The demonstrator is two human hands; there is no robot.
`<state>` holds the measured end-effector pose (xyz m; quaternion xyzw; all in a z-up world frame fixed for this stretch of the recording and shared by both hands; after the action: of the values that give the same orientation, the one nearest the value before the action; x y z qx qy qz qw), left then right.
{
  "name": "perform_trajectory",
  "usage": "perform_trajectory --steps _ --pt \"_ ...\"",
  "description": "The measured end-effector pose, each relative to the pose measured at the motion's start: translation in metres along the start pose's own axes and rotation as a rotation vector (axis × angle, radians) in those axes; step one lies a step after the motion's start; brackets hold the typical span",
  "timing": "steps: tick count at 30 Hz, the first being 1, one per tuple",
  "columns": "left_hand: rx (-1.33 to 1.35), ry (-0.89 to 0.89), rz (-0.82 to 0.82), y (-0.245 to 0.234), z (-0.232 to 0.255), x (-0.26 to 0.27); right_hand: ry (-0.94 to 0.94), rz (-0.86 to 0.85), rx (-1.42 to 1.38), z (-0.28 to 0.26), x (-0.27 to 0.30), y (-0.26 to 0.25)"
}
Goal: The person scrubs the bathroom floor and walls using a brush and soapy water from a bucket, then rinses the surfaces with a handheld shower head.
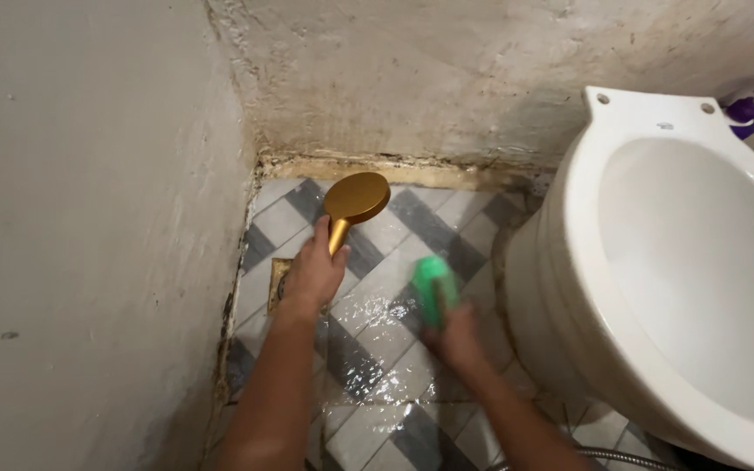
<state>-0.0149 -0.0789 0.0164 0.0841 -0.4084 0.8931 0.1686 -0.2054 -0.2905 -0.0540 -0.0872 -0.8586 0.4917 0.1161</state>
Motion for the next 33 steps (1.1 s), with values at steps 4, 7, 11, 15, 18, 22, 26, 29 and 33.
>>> perform_trajectory --steps 4,7,11,15,18,22,26,29,33 --pt "-0.007 0.011 0.011 0.001 0.003 -0.001 -0.349 -0.068 0.143 -0.059 0.034 0.044" --pt "0.007 0.01 -0.009 0.0 0.001 0.002 -0.208 -0.104 -0.289 -0.03 0.039 0.03" --pt "-0.036 -0.006 -0.021 -0.009 -0.003 0.001 0.61 0.063 -0.483 0.056 0.013 -0.04" --pt "-0.005 0.036 0.016 -0.006 -0.002 0.002 0.057 0.082 -0.009 0.012 0.018 -0.018" --pt "-0.027 0.027 -0.008 -0.001 0.001 0.001 -0.278 -0.088 0.122 -0.052 0.043 0.037" --pt "-0.048 0.006 -0.066 0.003 0.008 0.003 -0.099 -0.107 -0.181 -0.017 0.048 0.036" --pt "-0.046 0.038 -0.048 0.002 0.01 0.004 -0.095 0.017 -0.147 0.052 0.024 -0.022" --pt "-0.027 0.046 -0.046 0.004 0.013 0.006 0.252 0.006 0.183 0.036 0.023 -0.026" --pt "-0.02 0.092 -0.006 0.006 0.022 0.005 -0.223 0.018 0.086 -0.071 0.041 0.041"
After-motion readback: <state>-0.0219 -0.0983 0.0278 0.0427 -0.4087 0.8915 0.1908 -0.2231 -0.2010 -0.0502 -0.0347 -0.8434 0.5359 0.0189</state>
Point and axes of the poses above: each hand's wrist, its own x-axis away from the middle knuckle, its own y-axis out of the palm, z = x × y, the point moved 4 cm from there along -x, towards the middle knuckle, and after that the axes turned 8 degrees about -y, right-handed, at the moved point
